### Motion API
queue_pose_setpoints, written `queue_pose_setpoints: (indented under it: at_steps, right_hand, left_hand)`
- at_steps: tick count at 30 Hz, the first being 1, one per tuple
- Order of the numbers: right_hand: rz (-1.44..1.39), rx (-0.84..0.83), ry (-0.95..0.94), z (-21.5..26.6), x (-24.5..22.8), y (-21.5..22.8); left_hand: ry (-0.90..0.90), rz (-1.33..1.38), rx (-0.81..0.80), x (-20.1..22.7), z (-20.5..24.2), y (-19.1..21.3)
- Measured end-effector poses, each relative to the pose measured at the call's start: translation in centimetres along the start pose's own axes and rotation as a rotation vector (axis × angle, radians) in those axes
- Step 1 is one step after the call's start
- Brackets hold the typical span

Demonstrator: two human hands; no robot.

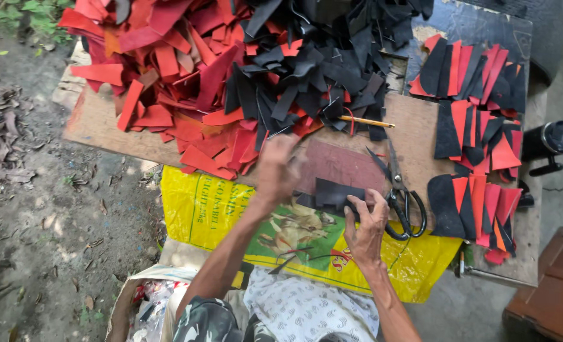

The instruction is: The person repeatedly picks red and black rubber pieces from piles on a table, aligns them, and places the paired pieces into a growing stack. The hands work continuously, handling one pair at a time.

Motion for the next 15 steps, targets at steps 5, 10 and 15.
queue_pose_setpoints:
  at_steps: [5, 10, 15]
  right_hand:
    - [0.008, -0.022, -0.013, 0.5, 0.9, -0.7]
    - [0.016, -0.022, -0.011, 0.8, 1.0, -0.9]
    - [0.034, -0.029, -0.009, 0.7, 0.8, -1.2]
  left_hand:
    - [0.140, -0.224, 0.313, -6.4, -2.9, 9.8]
    - [0.249, -0.247, 0.269, -9.7, -6.4, 8.2]
    - [0.069, -0.082, 0.201, -10.5, -8.0, 7.0]
Point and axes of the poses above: each hand's wrist, its own z-axis away from the middle knuckle, its own y-axis out of the back of the hand, x = y × z, the point moved 9 cm from there along -z, towards the middle knuckle, and after that the axes turned 8 degrees about -x, right-handed, at the moved point
